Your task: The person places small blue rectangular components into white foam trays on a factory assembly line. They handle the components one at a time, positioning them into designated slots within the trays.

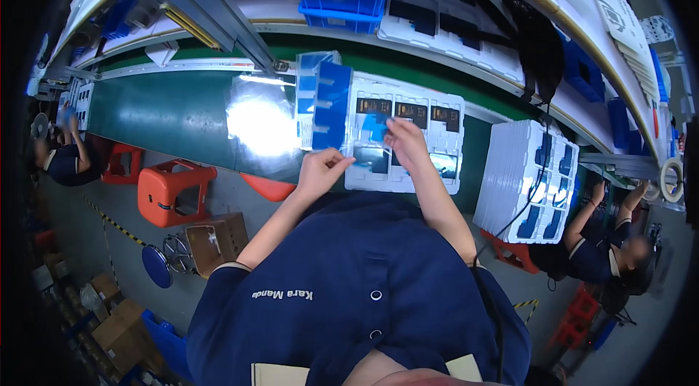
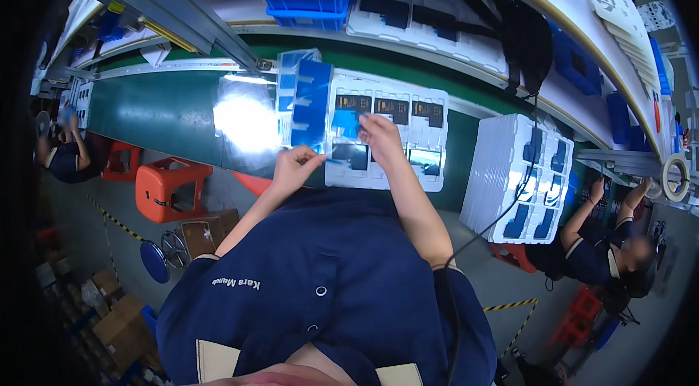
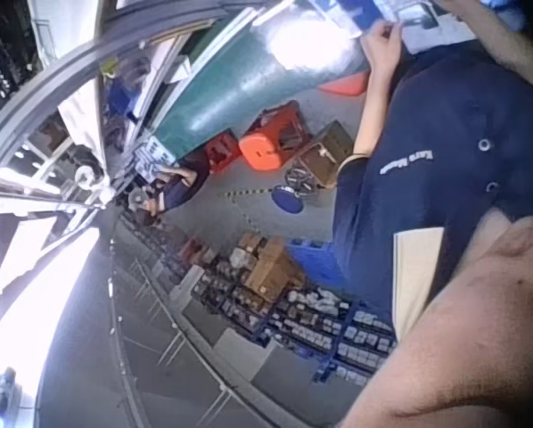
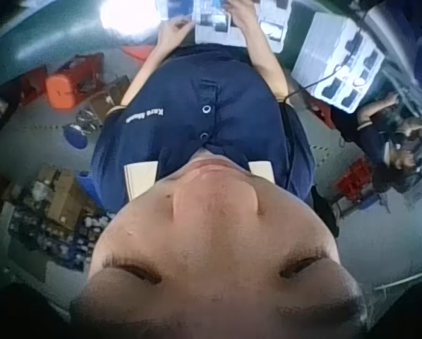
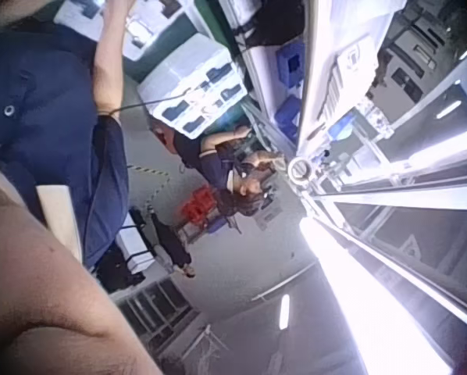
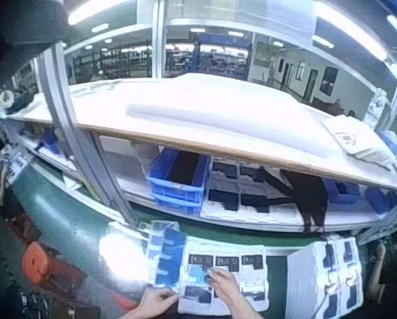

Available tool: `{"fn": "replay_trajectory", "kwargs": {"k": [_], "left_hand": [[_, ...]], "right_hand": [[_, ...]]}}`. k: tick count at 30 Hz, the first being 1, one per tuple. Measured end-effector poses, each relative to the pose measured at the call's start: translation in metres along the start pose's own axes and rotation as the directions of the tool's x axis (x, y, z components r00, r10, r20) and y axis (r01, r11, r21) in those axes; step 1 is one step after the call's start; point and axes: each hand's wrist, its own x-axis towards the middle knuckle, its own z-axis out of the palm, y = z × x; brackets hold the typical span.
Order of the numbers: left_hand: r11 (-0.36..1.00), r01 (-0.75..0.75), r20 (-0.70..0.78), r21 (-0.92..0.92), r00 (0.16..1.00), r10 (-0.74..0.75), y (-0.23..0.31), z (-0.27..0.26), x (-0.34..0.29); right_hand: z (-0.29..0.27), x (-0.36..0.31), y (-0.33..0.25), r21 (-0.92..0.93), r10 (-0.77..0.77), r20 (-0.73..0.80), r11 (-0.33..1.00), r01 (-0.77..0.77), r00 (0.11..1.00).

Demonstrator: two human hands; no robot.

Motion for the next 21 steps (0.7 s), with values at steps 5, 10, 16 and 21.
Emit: {"fn": "replay_trajectory", "kwargs": {"k": [5, 10, 16, 21], "left_hand": [[0.989, 0.142, -0.025, -0.047, 0.989, -0.143, -0.011, -0.027, -0.011], [0.997, 0.046, -0.064, -0.061, 0.997, -0.05, -0.015, -0.04, -0.011], [0.994, -0.083, -0.065, 0.072, 0.994, 0.088, 0.004, -0.038, 0.006], [0.984, -0.13, -0.08, 0.119, 0.987, 0.14, 0.01, -0.034, 0.02]], "right_hand": [[0.0, 0.044, 0.006, -0.211, -0.094, -0.168, 0.976, 0.057, 0.981], [0.025, 0.025, -0.008, -0.291, 0.206, 0.01, 0.937, -0.194, 0.979], [0.035, -0.014, -0.019, -0.39, 0.153, 0.331, 0.921, -0.013, 0.931], [0.038, -0.022, -0.028, -0.333, 0.065, 0.263, 0.943, 0.028, 0.963]]}}
